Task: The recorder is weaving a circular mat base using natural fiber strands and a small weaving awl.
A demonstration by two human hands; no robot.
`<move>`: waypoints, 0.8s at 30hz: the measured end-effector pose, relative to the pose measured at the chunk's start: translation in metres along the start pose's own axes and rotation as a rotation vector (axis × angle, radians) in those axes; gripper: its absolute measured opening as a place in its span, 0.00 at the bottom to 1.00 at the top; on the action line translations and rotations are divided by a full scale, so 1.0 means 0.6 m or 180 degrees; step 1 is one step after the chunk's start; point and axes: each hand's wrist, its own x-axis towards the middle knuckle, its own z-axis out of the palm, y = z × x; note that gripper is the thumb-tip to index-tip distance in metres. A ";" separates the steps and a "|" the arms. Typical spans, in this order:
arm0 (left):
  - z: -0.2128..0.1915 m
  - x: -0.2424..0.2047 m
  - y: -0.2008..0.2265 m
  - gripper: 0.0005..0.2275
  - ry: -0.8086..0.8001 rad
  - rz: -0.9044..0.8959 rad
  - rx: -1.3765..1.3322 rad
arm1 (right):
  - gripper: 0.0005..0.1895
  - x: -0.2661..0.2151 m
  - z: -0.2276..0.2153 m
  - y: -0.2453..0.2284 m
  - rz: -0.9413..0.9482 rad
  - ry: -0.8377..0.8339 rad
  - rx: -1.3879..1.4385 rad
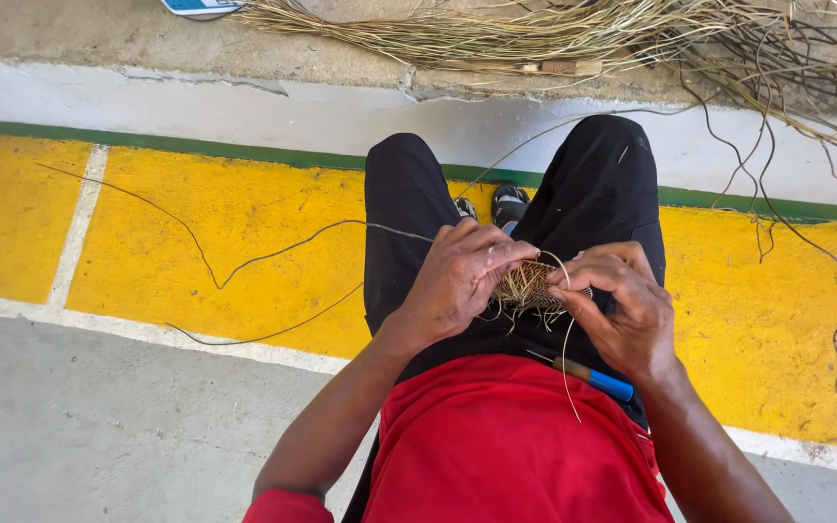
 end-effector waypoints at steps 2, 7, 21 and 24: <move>-0.005 0.003 0.002 0.13 -0.0033 -0.0014 0.0013 | 0.12 0.000 -0.001 0.001 0.0002 -0.0023 0.0009; -0.004 0.002 0.002 0.13 -0.0014 0.0003 0.0000 | 0.11 0.001 0.002 0.006 0.0128 -0.0052 0.0108; -0.001 -0.001 0.004 0.12 0.0083 -0.0062 -0.0098 | 0.14 0.002 0.027 0.037 -0.0654 -0.0029 -0.0669; -0.003 -0.004 0.006 0.14 0.0065 0.0070 -0.0034 | 0.12 0.021 0.009 0.052 -0.0528 -0.0350 -0.0770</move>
